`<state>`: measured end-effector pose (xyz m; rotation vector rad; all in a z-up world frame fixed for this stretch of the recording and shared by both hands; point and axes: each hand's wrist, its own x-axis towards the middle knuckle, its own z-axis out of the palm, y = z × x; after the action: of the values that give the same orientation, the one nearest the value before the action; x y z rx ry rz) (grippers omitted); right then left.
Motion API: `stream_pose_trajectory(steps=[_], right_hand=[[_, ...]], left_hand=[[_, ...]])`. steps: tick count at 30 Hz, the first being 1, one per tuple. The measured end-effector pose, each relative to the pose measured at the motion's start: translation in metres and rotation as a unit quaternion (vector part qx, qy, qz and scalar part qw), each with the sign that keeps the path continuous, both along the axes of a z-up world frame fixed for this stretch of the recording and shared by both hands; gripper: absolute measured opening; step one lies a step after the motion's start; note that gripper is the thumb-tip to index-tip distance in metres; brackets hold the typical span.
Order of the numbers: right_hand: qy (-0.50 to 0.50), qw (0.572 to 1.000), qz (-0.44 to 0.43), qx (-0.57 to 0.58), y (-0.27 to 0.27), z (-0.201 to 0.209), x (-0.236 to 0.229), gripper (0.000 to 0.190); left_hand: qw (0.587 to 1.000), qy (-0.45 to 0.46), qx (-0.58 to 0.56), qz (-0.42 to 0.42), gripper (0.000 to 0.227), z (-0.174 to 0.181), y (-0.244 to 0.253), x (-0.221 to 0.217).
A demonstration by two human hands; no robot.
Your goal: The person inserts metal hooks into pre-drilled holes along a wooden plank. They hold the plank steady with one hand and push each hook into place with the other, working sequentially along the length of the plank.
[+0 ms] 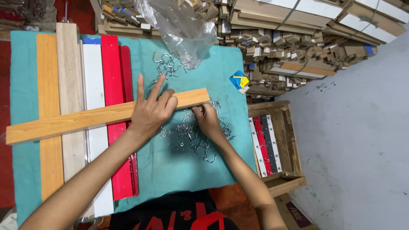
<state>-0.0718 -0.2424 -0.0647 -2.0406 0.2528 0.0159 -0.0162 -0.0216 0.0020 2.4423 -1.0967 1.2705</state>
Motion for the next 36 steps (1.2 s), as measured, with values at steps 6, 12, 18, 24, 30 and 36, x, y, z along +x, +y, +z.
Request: stream_pose_trajectory(steps=[6,12,18,24,30,36], right_hand=[[-0.031,0.999,-0.010,-0.003,0.021,0.017,0.009,0.014],[-0.119,0.993,0.009,0.009,0.019,-0.009,0.002,0.041],[-0.057,0.981,0.134,0.126,0.048,0.049,-0.006,0.035],[-0.023,0.958,0.098,0.269,0.036,0.048,0.003,0.028],[0.046,0.946,0.118,0.298,0.049,0.044,0.007,0.030],[0.031,0.818,0.193,0.541,0.109,0.008,0.015,0.010]], left_hand=[[1.000,-0.016,0.009,0.012,0.018,-0.012,0.000,-0.004],[0.994,0.095,0.061,0.011,0.007,0.015,0.006,0.007],[0.990,0.141,0.016,0.009,0.003,0.023,0.008,0.030],[0.984,0.136,0.100,0.056,0.002,0.041,0.015,0.044],[0.970,0.200,0.134,0.031,0.020,0.060,-0.004,0.060],[0.935,0.342,0.080,0.048,0.029,0.067,-0.053,0.076]])
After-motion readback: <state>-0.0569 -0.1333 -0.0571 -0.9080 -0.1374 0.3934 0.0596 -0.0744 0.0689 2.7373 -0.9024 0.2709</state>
